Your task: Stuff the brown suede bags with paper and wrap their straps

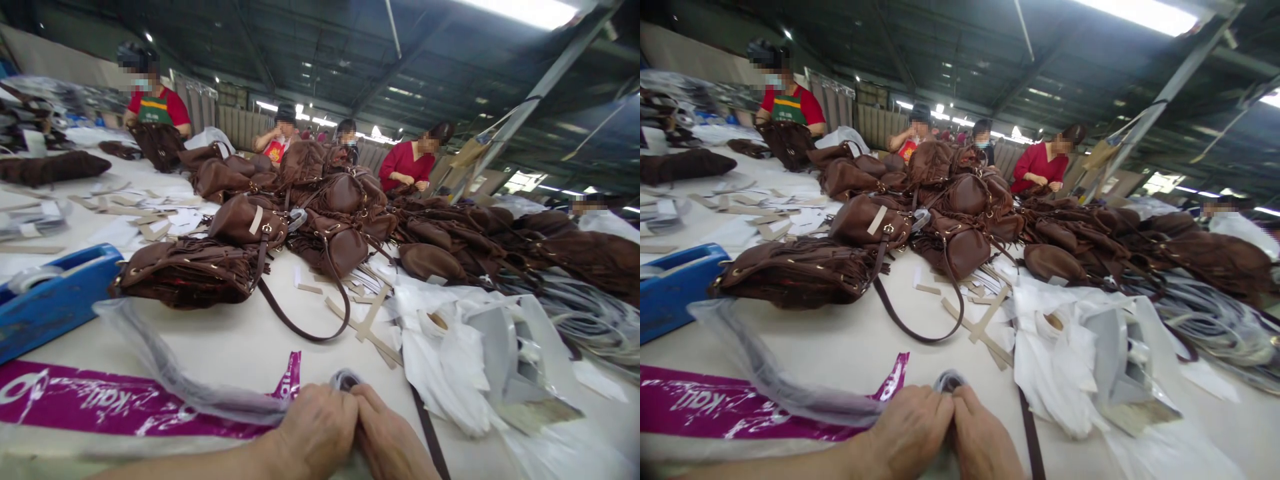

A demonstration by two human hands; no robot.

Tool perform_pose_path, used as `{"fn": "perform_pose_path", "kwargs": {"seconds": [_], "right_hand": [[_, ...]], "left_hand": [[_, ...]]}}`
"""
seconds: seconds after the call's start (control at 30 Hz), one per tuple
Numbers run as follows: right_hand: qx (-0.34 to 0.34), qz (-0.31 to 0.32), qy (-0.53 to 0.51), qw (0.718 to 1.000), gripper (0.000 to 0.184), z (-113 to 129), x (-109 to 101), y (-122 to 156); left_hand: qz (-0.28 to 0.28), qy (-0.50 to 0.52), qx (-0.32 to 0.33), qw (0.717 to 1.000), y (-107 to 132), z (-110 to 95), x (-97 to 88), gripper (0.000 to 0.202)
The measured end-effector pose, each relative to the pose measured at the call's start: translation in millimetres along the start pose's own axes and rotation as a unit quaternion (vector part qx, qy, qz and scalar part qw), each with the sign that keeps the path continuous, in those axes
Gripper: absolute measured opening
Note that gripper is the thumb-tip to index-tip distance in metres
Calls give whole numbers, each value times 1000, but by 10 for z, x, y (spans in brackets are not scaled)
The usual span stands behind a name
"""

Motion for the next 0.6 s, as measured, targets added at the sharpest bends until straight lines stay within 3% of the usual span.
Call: {"fn": "perform_pose_path", "kwargs": {"seconds": [0.17, 0.27, 0.4, 0.47, 0.6], "right_hand": [[-104, 42, -63, 992, 12, -41, -189, -25], [-126, 61, -46, 989, 16, -19, -268, -76], [-69, 52, 44, 995, 28, 113, -115, -112], [-45, 55, 69, 995, 21, 179, -38, -125], [-125, 74, 14, 989, 11, 235, -129, -190]], "left_hand": [[-11, 15, 85, 996, 143, 208, -191, 12], [-19, -12, 112, 993, 155, 288, -208, 5], [-46, -7, 54, 997, 174, 138, -18, 2], [-39, 3, 30, 999, 244, 85, 42, 4], [-25, 30, 50, 998, 416, 212, -98, 9]]}}
Point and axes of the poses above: each hand's wrist, its own y-axis away from the middle knuckle, its own x-axis out of the palm, z = x × y, the point moved 2 cm from there along -y, towards the middle knuckle, and after that the axes turned 13 degrees about y, right-handed, at the moved point
